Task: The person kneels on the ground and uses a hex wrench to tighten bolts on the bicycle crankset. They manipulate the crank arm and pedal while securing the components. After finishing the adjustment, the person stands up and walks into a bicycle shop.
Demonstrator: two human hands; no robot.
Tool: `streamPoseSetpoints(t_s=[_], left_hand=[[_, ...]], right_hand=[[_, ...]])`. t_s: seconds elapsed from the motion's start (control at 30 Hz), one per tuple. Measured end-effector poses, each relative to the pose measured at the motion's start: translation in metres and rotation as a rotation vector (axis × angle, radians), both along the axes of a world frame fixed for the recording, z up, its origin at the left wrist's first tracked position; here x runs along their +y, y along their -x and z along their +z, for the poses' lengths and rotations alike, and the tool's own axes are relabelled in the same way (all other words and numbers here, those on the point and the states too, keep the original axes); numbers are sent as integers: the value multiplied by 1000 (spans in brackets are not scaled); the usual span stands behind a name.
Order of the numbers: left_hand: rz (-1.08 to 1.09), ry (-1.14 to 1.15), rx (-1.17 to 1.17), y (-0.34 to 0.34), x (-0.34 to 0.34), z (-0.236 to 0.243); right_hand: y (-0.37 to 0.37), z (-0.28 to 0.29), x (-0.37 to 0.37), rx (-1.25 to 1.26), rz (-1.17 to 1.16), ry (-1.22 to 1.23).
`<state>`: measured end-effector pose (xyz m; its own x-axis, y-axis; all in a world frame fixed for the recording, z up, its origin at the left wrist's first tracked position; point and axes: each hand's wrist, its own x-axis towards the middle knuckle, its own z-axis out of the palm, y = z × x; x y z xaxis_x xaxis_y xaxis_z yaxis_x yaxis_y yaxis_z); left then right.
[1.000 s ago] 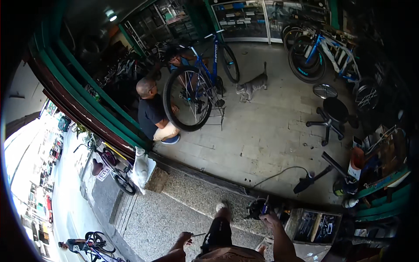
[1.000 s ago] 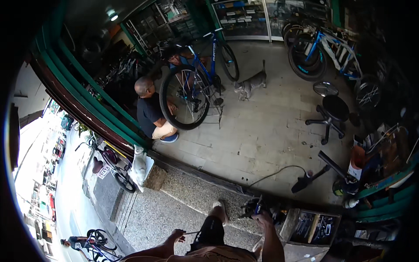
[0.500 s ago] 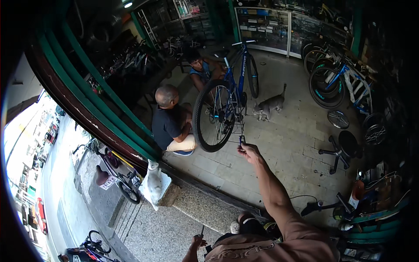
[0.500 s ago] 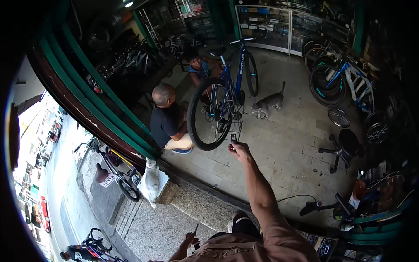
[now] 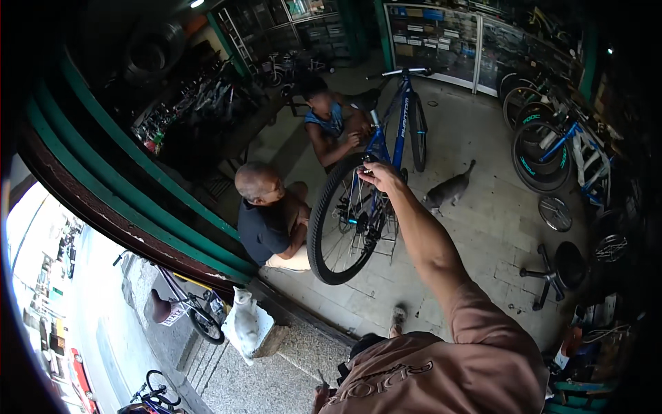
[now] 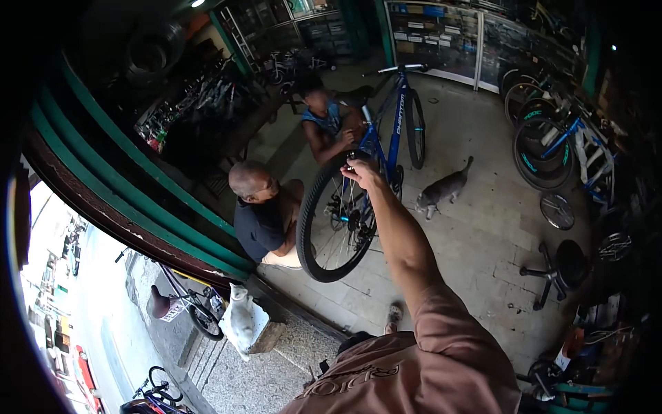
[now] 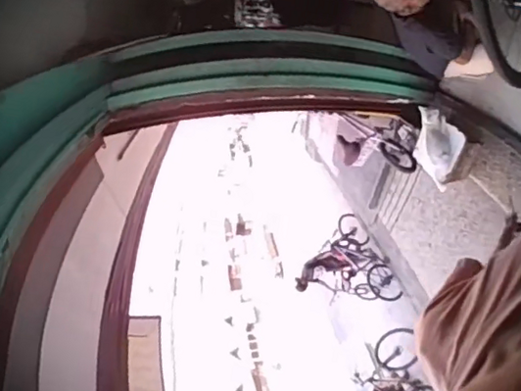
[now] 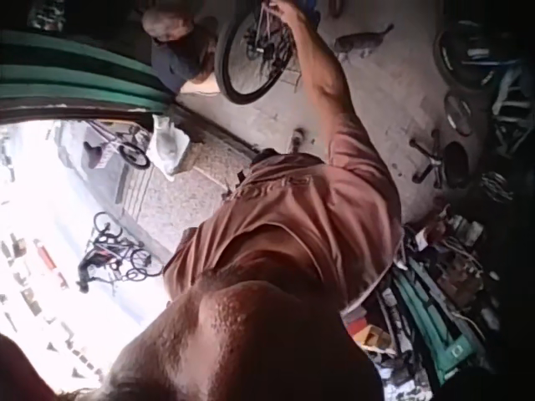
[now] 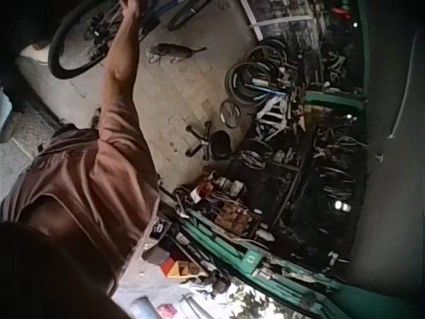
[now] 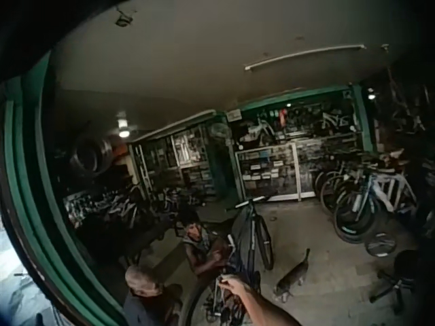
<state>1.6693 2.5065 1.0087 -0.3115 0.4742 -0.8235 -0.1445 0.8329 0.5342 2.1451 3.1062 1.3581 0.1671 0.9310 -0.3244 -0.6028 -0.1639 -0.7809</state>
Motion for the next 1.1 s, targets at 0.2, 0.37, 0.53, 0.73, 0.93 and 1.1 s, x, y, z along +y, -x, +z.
streamPoseSetpoints(t_s=[0.2, 0.37, 0.53, 0.73, 0.93, 1.1], left_hand=[[-72, -242, -54, -89, 79, 24], [-60, -21, -129, -154, 190, 24], [13, 0, -166, -186, 254, 41], [341, 44, -202, -231, 323, 83], [801, -107, -99, -342, 311, 96], [1209, -35, 89, -527, 293, 102]], right_hand=[[-1, -5, 123, -39, 116, 74], [-27, -28, 218, -79, 183, 60], [-2, -39, 289, -196, 287, 190], [-68, -119, 385, -246, 507, 81], [-38, -148, 445, -226, 563, 59], [21, -104, 331, -171, 762, -83]])
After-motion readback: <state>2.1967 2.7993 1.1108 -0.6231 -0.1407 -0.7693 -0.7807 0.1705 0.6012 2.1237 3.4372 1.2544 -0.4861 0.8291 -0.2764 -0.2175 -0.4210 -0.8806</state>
